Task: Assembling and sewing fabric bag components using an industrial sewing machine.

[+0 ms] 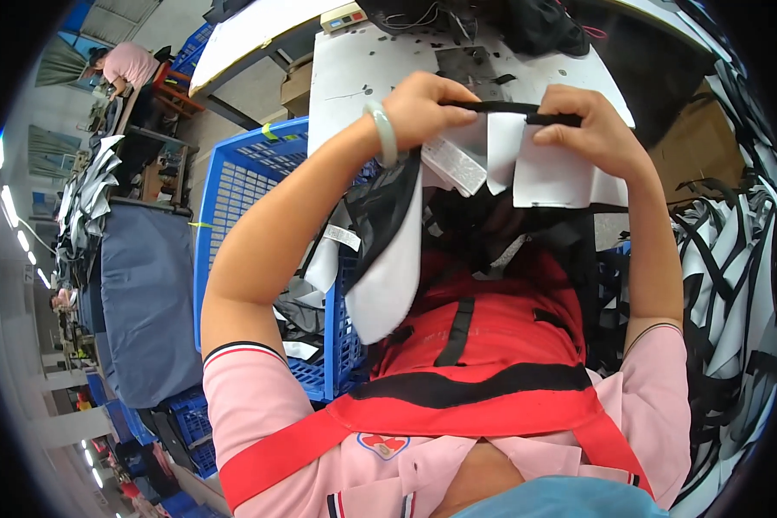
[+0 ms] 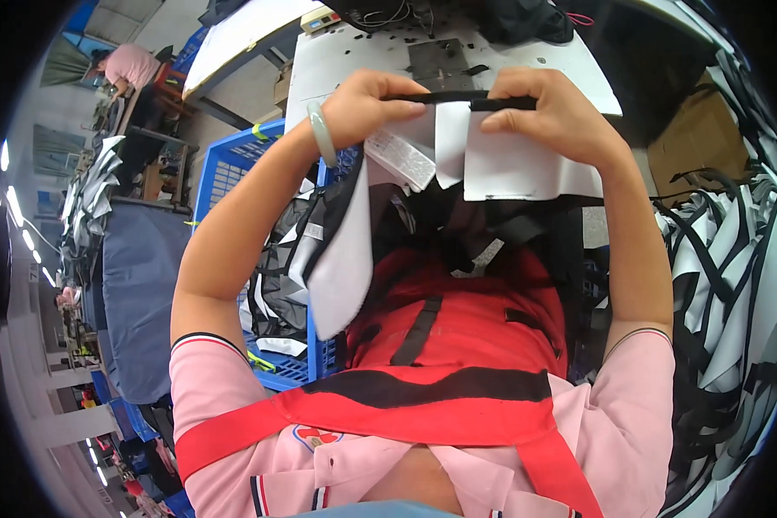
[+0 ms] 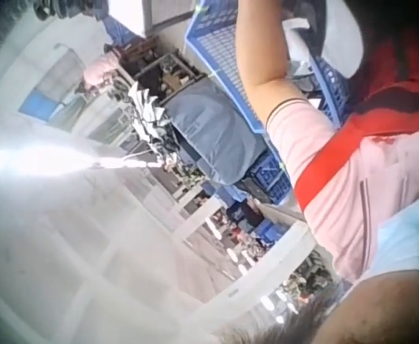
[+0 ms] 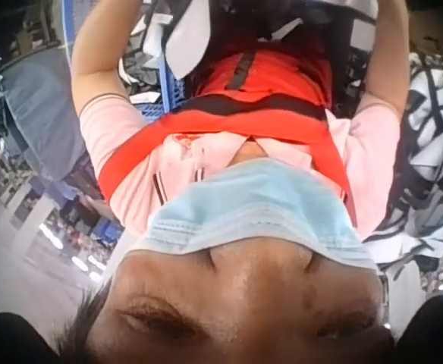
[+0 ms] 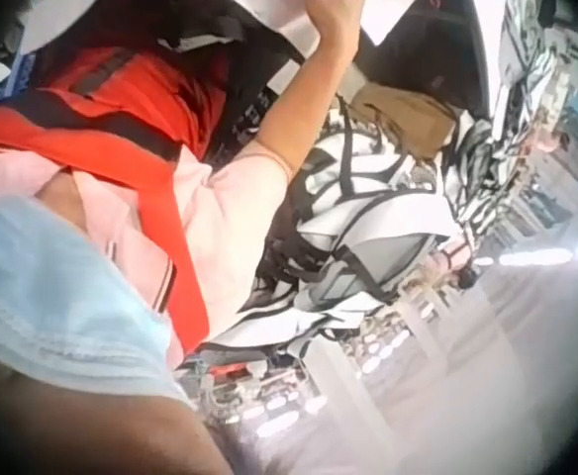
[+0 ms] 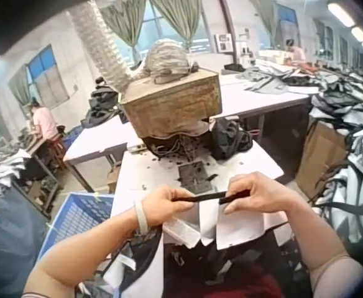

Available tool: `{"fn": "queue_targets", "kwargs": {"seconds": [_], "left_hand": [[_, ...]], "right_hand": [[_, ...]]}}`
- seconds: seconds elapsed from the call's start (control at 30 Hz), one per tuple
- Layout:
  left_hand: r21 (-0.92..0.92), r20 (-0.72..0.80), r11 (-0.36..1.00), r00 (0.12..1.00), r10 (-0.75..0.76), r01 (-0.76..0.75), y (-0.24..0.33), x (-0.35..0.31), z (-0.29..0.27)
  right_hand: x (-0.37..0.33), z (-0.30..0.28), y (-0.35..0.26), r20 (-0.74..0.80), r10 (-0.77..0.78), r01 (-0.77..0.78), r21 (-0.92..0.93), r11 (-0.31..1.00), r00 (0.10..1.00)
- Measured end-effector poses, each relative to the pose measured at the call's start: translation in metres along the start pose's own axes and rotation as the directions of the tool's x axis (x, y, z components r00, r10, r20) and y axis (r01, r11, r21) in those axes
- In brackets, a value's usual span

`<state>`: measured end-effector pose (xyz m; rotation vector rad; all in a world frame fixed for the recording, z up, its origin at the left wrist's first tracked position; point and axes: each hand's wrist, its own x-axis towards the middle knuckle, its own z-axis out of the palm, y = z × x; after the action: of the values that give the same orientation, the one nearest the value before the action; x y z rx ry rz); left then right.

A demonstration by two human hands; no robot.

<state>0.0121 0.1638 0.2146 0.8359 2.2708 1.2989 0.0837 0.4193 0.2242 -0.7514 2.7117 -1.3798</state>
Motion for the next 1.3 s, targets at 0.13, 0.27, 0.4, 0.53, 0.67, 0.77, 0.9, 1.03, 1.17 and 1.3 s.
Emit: {"fn": "queue_targets", "kwargs": {"seconds": [0.13, 0.27, 0.4, 0.53, 0.67, 0.77, 0.9, 1.03, 1.17, 1.3], "left_hand": [[-0.256, -0.010, 0.953, 0.986, -0.169, 0.161, -0.007, 0.009, -0.007], [-0.240, -0.071, 0.959, 0.982, -0.174, 0.152, -0.008, 0.022, -0.017], [-0.203, -0.150, 0.974, 0.979, -0.137, 0.106, -0.011, 0.042, -0.021], [-0.184, -0.180, 0.975, 0.971, -0.160, 0.126, -0.021, 0.056, -0.021], [-0.268, -0.169, 0.959, 0.975, -0.144, 0.095, -0.032, 0.067, -0.021], [-0.284, -0.183, 0.952, 0.968, -0.169, 0.112, -0.035, 0.071, -0.025], [-0.216, -0.182, 0.972, 0.974, -0.134, 0.094, -0.036, 0.077, -0.027], [-0.175, -0.198, 0.983, 0.975, -0.098, 0.063, -0.040, 0.082, -0.030], [-0.192, -0.195, 0.980, 0.977, -0.085, 0.047, -0.048, 0.091, -0.036], [-0.094, -0.253, 0.994, 0.965, -0.070, 0.048, -0.046, 0.095, -0.036]], "right_hand": [[0.015, -0.002, 0.020, -0.018, -0.010, 0.010, 0.028, 1.000, 1.000], [0.032, -0.007, 0.023, -0.030, 0.043, -0.043, 0.008, 0.999, 0.999], [0.049, -0.015, 0.041, -0.100, -0.001, -0.003, -0.040, 0.999, 0.995], [0.059, -0.016, 0.051, -0.079, 0.070, -0.075, -0.071, 0.995, 0.994], [0.062, -0.019, 0.052, -0.078, 0.093, -0.097, -0.045, 0.994, 0.993], [0.067, -0.018, 0.058, -0.079, 0.095, -0.098, -0.043, 0.994, 0.992], [0.071, -0.019, 0.065, -0.108, 0.118, -0.119, -0.005, 0.993, 0.987], [0.077, -0.022, 0.070, -0.078, 0.170, -0.171, -0.012, 0.985, 0.982], [0.083, -0.017, 0.083, -0.238, 0.131, -0.131, 0.018, 0.991, 0.962], [0.092, -0.031, 0.091, -0.075, 0.290, -0.283, 0.088, 0.955, 0.954]]}}
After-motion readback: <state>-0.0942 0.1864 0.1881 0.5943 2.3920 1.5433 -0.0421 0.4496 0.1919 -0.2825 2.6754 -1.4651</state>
